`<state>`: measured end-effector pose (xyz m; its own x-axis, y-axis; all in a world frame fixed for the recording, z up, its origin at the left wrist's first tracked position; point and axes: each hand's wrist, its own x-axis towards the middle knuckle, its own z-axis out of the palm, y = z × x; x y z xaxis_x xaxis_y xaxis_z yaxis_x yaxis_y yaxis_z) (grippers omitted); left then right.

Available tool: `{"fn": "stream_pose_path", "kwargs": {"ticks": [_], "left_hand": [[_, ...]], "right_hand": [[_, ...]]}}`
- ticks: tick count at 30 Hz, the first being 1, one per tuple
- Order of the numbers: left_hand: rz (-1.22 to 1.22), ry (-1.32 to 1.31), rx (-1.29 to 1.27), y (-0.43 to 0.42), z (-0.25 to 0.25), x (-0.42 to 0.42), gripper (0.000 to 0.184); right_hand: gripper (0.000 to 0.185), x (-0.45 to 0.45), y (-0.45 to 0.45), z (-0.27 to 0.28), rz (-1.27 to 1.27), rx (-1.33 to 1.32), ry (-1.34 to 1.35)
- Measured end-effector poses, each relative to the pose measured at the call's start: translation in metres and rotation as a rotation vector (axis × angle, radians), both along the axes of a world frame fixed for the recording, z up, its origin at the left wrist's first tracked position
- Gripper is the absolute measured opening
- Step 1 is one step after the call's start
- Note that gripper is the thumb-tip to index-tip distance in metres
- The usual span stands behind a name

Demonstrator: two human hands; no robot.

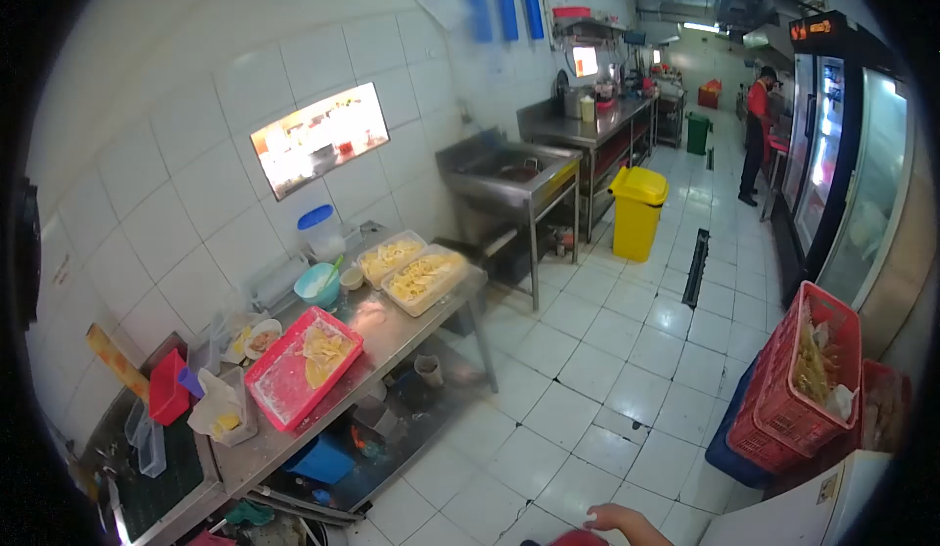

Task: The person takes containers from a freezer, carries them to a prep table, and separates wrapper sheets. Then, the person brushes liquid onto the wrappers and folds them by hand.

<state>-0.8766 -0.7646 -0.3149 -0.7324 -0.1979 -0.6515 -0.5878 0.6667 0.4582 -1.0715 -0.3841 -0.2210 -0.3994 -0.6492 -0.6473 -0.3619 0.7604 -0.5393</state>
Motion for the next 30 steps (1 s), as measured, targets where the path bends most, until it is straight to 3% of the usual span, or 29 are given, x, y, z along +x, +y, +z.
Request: {"fn": "stream_pose_path", "kwargs": {"ticks": [3, 5, 6, 7, 8, 9, 10, 11, 13, 14, 15, 18, 21, 25, 27, 29, 30], "left_hand": [[-0.155, 0.205, 0.035, 0.009, -0.025, -0.059, 0.031], [-0.266, 0.453, 0.002, 0.0, -0.056, -0.102, 0.031], [-0.291, 0.368, 0.013, 0.003, -0.033, -0.152, 0.029], [-0.263, 0.459, 0.038, -0.003, 0.007, -0.195, 0.028], [-0.229, 0.544, 0.062, -0.012, 0.03, -0.219, 0.028], [-0.047, 0.585, 0.083, -0.018, 0.035, -0.241, 0.027], [0.135, 0.61, 0.096, -0.026, 0.04, -0.253, 0.029], [0.156, 0.597, 0.101, -0.033, 0.061, -0.265, 0.029], [0.254, 0.386, 0.165, -0.049, 0.109, -0.285, 0.032], [0.374, 0.295, 0.248, -0.059, 0.104, -0.291, 0.036], [0.39, 0.293, 0.245, -0.068, 0.106, -0.295, 0.036], [0.537, 0.528, 0.26, -0.084, 0.109, -0.295, 0.031], [0.678, 0.555, 0.341, -0.098, 0.149, -0.302, 0.03], [0.801, 0.643, 0.547, -0.124, 0.155, -0.304, 0.03], [0.612, 0.614, 0.548, -0.151, 0.184, -0.321, 0.031], [0.643, 0.506, 0.652, -0.179, 0.241, -0.343, 0.032], [0.669, 0.395, 0.747, -0.196, 0.26, -0.355, 0.033]], "right_hand": [[0.055, -0.051, -0.047, 0.061, -0.104, 0.05, 0.062], [0.055, -0.112, -0.078, 0.063, -0.027, 0.059, 0.077], [0.055, -0.146, -0.093, 0.067, 0.033, 0.067, 0.091], [0.054, -0.183, -0.116, 0.096, 0.041, 0.036, 0.157], [0.053, -0.212, -0.136, 0.117, 0.056, 0.004, 0.218], [0.05, -0.261, -0.146, 0.081, 0.127, -0.135, 0.328], [0.047, -0.296, -0.173, 0.105, 0.118, -0.07, 0.367], [0.046, -0.334, -0.198, 0.106, 0.12, -0.072, 0.429], [0.042, -0.39, -0.26, 0.162, 0.153, -0.273, 0.488], [0.04, -0.417, -0.29, 0.172, 0.203, -0.453, 0.583], [0.039, -0.431, -0.322, 0.202, 0.165, -0.431, 0.571], [0.038, -0.463, -0.419, 0.261, 0.193, -0.542, 0.631], [0.039, -0.507, -0.511, 0.254, 0.279, -0.658, 0.686], [0.039, -0.539, -0.593, 0.243, 0.284, -0.671, 0.815], [0.04, -0.551, -0.616, 0.242, 0.311, -0.647, 0.851], [0.04, -0.555, -0.628, 0.246, 0.451, -0.292, 0.806], [0.04, -0.559, -0.632, 0.248, 0.457, -0.286, 0.805]]}}
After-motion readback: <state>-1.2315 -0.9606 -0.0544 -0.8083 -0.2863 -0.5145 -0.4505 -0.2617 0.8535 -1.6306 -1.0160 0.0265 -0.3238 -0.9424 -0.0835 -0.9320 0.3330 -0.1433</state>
